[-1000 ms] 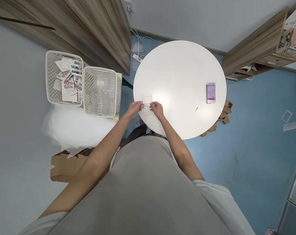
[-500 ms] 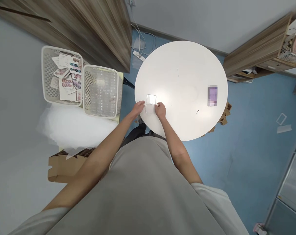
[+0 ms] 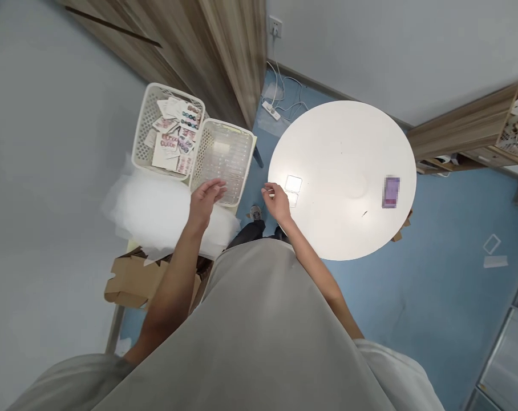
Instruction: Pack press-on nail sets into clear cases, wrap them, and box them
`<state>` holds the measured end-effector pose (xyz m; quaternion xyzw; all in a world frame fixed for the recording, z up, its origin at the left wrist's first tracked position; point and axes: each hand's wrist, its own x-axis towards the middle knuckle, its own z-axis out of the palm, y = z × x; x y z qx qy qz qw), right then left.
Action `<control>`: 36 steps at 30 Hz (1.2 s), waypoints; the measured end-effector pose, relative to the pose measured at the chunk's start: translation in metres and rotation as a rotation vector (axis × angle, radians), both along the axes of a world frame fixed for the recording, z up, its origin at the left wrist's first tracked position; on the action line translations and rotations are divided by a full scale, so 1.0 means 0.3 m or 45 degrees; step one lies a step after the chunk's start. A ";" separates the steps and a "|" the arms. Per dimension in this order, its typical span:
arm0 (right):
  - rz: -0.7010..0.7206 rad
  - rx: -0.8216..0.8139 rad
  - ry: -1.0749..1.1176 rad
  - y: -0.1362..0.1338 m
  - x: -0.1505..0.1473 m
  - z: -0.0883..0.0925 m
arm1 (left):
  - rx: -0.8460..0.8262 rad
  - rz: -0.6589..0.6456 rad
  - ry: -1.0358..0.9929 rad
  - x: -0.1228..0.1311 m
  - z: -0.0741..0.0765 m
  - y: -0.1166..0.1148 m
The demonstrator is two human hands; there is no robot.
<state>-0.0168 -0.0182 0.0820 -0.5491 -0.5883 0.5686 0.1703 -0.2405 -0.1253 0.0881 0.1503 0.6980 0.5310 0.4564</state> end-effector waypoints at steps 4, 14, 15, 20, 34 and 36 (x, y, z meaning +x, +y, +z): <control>0.161 0.043 0.061 -0.022 -0.171 0.049 | -0.044 0.084 0.257 -0.220 -0.016 -0.026; 0.377 0.107 0.079 -0.049 -0.502 0.136 | -0.366 -0.092 0.683 -0.600 -0.146 0.115; 0.371 0.105 0.079 -0.051 -0.517 0.139 | -0.362 -0.100 0.696 -0.620 -0.163 0.140; 0.325 0.088 0.079 -0.063 -0.541 0.144 | -0.360 -0.126 0.725 -0.685 -0.239 0.241; 0.245 0.076 0.104 -0.061 -0.459 0.121 | -0.479 0.009 0.981 -0.652 -0.250 0.214; 0.252 0.071 0.130 -0.056 -0.449 0.118 | -0.420 0.021 0.995 -0.606 -0.207 0.174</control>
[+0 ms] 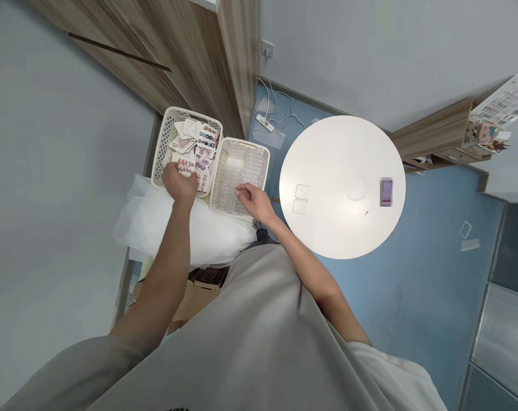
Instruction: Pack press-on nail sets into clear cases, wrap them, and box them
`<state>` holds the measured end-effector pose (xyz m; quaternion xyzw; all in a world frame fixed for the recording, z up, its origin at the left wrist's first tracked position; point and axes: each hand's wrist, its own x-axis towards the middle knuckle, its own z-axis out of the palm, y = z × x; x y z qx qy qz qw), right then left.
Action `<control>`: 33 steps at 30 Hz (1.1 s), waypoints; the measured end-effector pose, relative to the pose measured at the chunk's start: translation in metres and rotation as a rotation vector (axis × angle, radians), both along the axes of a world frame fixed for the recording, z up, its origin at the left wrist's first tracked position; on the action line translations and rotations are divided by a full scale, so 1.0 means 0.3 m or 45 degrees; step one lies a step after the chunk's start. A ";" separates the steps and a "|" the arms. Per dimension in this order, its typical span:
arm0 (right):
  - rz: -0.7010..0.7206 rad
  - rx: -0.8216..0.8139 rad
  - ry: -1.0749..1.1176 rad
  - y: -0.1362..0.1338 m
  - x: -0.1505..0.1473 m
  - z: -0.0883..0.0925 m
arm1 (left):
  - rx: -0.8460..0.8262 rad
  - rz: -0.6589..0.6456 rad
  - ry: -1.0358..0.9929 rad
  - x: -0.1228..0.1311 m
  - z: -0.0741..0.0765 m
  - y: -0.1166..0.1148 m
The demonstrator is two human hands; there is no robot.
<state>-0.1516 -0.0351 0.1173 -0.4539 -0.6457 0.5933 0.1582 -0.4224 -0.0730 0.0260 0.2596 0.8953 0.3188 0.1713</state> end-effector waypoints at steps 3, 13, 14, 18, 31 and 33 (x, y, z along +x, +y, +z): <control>-0.004 -0.013 0.058 0.015 0.024 -0.004 | 0.118 -0.129 -0.052 0.117 0.083 -0.072; -0.123 -0.075 0.086 0.100 0.300 0.038 | 0.314 -0.888 -0.423 0.626 0.314 -0.226; -0.110 -0.105 0.058 0.104 0.344 0.042 | 0.302 -0.930 -0.453 0.666 0.328 -0.223; -0.098 -0.228 0.061 0.099 0.532 0.058 | 0.272 -0.988 -0.647 0.804 0.371 -0.192; -0.737 -0.254 0.188 -0.082 0.872 0.098 | 0.316 -0.446 -1.284 1.144 0.371 -0.063; -0.769 -0.265 0.207 -0.096 0.889 0.092 | 0.292 -0.445 -1.302 1.179 0.372 -0.067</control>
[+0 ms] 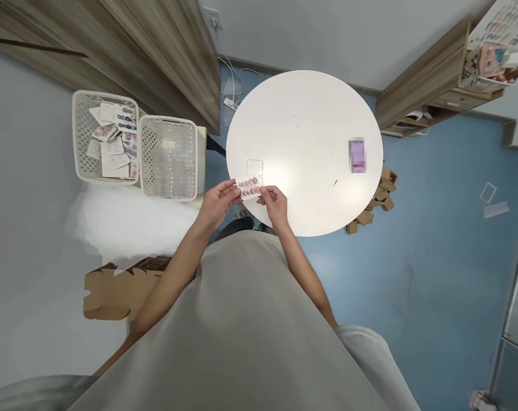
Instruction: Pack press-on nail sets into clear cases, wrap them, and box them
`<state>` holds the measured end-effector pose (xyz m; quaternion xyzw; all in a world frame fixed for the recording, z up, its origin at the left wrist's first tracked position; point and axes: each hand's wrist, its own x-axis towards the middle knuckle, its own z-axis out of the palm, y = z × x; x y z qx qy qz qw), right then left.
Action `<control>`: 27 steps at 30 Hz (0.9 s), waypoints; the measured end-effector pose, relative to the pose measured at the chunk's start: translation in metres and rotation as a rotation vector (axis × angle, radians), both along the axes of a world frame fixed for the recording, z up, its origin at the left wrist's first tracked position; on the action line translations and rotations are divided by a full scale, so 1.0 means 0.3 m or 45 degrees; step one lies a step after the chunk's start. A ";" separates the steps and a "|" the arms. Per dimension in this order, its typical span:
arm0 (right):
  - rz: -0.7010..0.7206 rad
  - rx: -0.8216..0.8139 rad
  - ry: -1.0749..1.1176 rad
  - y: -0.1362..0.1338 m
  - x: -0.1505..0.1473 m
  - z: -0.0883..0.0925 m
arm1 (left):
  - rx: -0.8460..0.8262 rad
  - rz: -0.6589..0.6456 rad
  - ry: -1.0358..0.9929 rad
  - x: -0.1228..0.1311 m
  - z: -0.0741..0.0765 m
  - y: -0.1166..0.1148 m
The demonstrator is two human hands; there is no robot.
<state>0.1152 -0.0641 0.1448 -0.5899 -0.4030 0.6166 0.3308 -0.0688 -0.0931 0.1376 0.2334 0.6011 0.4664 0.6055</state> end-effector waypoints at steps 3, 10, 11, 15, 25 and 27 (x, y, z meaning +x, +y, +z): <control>0.006 -0.021 0.054 -0.007 0.025 -0.003 | 0.002 -0.030 0.046 0.028 -0.002 -0.006; 0.105 -0.051 0.173 -0.008 0.054 0.005 | 0.058 0.003 0.107 0.040 0.019 -0.004; 0.119 -0.050 0.190 -0.010 0.055 0.004 | 0.066 -0.004 0.105 0.041 0.027 -0.006; 0.141 -0.032 0.193 -0.014 0.058 0.003 | 0.080 -0.081 0.098 0.048 0.055 -0.024; 0.269 0.101 0.184 0.056 0.054 0.003 | 0.071 -0.129 0.238 0.025 0.075 -0.062; 0.287 0.112 0.162 0.060 0.049 0.006 | 0.069 -0.119 0.264 0.010 0.068 -0.067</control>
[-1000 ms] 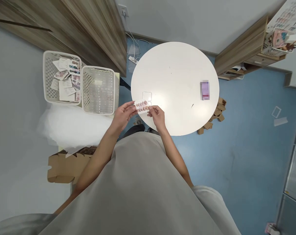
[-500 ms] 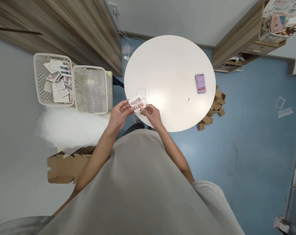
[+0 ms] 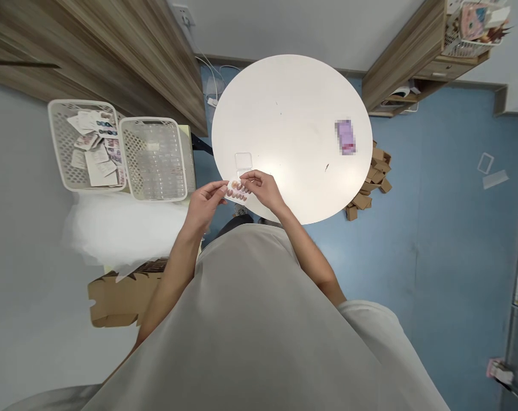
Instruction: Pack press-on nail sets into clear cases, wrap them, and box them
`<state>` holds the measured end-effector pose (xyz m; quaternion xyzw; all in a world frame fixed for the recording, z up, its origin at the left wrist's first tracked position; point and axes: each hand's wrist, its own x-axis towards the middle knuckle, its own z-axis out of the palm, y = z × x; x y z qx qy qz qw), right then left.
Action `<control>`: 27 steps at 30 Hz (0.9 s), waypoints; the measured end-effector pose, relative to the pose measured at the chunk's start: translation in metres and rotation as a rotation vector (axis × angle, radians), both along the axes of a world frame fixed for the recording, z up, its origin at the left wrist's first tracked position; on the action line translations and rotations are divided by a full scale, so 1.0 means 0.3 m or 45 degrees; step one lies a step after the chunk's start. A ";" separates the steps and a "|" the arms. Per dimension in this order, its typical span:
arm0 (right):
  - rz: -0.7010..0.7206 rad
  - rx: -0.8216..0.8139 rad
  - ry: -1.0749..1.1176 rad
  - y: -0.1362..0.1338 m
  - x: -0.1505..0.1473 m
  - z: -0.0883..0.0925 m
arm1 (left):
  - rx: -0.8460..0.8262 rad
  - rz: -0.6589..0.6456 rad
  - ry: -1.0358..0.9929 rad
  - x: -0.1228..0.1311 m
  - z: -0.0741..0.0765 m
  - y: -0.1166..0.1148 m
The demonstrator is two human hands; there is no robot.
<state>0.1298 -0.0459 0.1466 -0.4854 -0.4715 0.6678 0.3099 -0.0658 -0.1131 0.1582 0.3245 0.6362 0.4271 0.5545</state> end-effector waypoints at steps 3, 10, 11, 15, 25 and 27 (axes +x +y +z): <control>-0.024 0.007 -0.005 -0.011 -0.009 0.007 | -0.023 0.005 -0.039 -0.013 -0.016 -0.011; -0.096 -0.064 0.009 -0.087 -0.019 -0.004 | -0.023 0.080 -0.111 -0.022 -0.049 -0.043; -0.116 -0.073 -0.003 -0.097 -0.021 -0.014 | -0.017 0.086 -0.109 -0.025 -0.047 -0.045; -0.178 -0.102 -0.070 -0.117 -0.041 -0.056 | 0.017 0.090 -0.073 -0.032 -0.022 -0.046; -0.070 -0.352 0.140 -0.110 -0.107 0.007 | 0.115 -0.055 -0.012 0.053 0.009 -0.037; -0.064 -0.422 0.214 -0.116 -0.118 0.020 | 0.115 -0.044 0.067 0.070 0.008 -0.038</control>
